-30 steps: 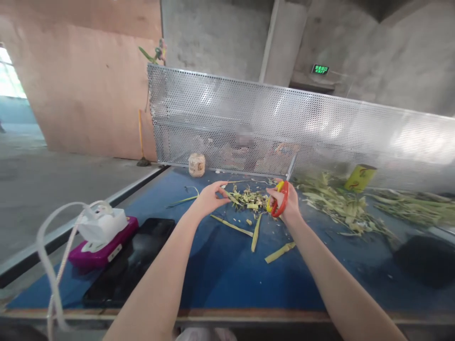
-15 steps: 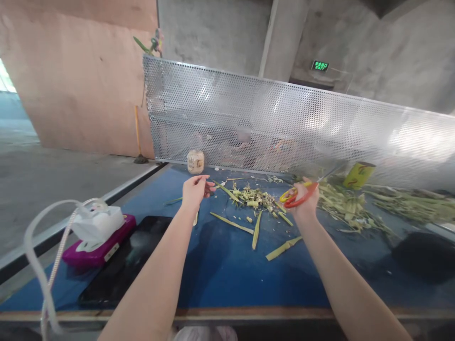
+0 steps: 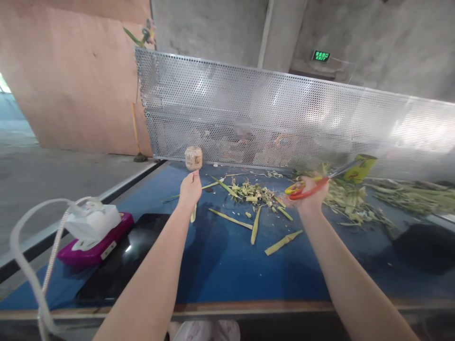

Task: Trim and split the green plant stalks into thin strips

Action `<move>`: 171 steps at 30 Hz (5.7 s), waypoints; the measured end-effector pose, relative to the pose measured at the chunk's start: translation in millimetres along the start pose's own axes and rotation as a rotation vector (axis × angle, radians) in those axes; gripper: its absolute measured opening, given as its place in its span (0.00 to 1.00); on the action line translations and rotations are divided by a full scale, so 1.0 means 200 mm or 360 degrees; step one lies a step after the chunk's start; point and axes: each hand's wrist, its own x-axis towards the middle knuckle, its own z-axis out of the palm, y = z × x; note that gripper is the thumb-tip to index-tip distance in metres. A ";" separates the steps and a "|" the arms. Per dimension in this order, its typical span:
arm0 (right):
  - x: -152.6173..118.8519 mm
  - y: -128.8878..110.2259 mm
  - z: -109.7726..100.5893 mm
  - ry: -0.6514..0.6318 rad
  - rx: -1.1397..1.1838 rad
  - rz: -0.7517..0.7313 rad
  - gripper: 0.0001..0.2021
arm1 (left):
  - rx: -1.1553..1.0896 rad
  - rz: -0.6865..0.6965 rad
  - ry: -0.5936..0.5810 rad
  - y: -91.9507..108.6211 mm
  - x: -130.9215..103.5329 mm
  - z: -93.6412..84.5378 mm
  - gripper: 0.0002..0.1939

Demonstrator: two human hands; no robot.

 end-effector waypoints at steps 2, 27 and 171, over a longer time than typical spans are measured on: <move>0.00 -0.01 0.00 0.0046 0.0017 -0.0050 0.22 | 0.0092 0.0027 -0.0118 0.02 -0.01 0.01 0.17; -0.44 0.08 0.16 -0.1180 -0.0168 0.0757 0.22 | 0.1541 0.1194 -0.0929 0.12 -0.28 0.15 0.23; -0.41 -0.01 0.10 -0.2126 0.0435 0.1323 0.30 | -0.0609 -0.0159 -0.1318 0.16 -0.20 0.08 0.14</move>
